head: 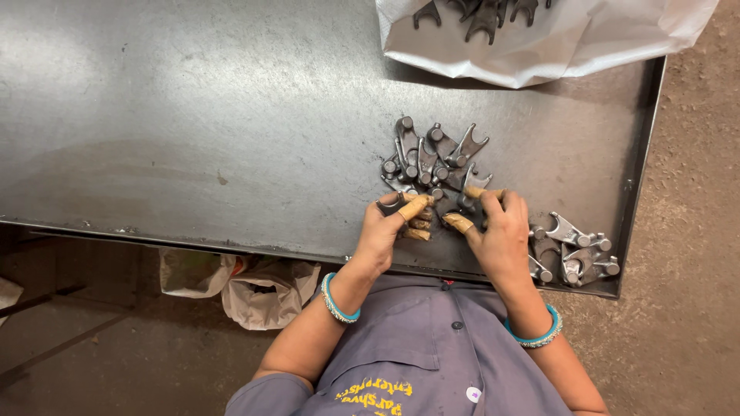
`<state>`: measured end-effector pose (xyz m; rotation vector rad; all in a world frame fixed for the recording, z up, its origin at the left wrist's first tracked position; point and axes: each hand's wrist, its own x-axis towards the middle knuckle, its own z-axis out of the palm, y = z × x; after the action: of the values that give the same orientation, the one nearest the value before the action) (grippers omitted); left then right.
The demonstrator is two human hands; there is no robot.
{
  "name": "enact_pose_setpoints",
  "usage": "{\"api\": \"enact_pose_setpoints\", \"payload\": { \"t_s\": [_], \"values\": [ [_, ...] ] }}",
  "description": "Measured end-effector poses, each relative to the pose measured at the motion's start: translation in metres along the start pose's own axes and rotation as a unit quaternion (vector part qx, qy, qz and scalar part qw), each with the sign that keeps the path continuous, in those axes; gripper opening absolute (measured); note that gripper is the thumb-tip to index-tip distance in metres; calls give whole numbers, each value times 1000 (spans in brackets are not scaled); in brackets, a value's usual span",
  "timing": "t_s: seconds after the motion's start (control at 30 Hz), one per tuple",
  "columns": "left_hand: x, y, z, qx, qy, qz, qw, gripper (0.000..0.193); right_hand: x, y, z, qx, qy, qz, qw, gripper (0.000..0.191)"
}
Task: The person stands at a metal workbench handling small metal fork-shaped castings, picking them up one at a time, turning and rubbing them with their fingers, and placing them in a pile on the bench. They occasionally toss castings into a white bag on the table and gather pieces from the pile to rework them.
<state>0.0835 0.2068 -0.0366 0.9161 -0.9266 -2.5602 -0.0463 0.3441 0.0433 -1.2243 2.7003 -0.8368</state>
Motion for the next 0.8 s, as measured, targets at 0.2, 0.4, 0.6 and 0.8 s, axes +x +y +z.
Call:
{"api": "enact_pose_setpoints", "payload": {
  "t_s": [0.2,0.4,0.6,0.8],
  "values": [
    [-7,11,12,173,37,64,982,24,-12,25,14,-20,-5,38,999,37],
    [-7,7,16,255,58,91,961,36,-21,66,27,446,-16,130,885,27],
    [-2,-1,22,286,39,112,951,31,-24,101,33,770,-78,292,562,17],
    [-2,-12,21,209,6,114,971,31,-33,117,40,765,-51,333,548,18]
  ]
}}
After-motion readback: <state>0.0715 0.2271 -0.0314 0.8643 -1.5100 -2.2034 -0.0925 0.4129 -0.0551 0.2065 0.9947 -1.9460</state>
